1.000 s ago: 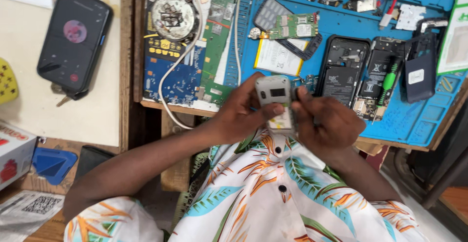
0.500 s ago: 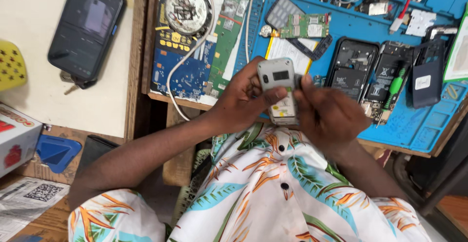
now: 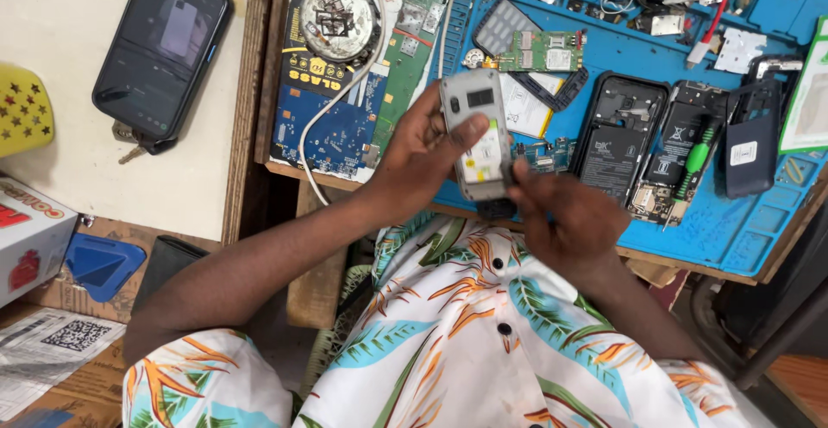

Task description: The person uses a white plastic spudger to pry and separate components on a disassembled mobile phone. They repeatedly lift and reposition the screen assembly and internal parts on a cluttered workbench.

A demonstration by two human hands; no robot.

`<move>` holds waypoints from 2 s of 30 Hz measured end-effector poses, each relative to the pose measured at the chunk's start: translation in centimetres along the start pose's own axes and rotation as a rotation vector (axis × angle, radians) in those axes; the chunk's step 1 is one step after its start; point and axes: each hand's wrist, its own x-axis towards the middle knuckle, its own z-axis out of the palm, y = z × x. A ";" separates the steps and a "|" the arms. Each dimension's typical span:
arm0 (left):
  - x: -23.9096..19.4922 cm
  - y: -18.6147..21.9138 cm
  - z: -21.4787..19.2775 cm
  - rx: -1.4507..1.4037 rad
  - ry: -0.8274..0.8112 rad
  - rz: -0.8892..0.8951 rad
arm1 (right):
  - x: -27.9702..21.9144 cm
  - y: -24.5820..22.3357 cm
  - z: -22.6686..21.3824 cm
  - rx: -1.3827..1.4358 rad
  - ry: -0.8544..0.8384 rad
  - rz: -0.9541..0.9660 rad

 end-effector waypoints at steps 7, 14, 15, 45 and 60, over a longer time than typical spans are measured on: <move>0.4 0.2 -0.7 -0.212 0.097 0.001 | -4.2 2.0 0.9 0.037 0.113 -0.043; -0.7 -0.5 0.3 -0.355 -0.024 -0.202 | -4.0 2.4 1.2 0.367 0.253 0.022; -0.9 -0.7 0.3 -0.354 -0.059 -0.260 | -4.2 2.2 1.1 0.406 0.290 0.052; -0.9 -0.2 -0.8 -0.122 -0.163 -0.177 | -1.3 2.0 -1.7 0.278 0.199 -0.227; -0.9 -1.5 -1.7 -0.352 -0.277 -0.297 | -2.0 1.3 -3.6 0.604 0.085 0.061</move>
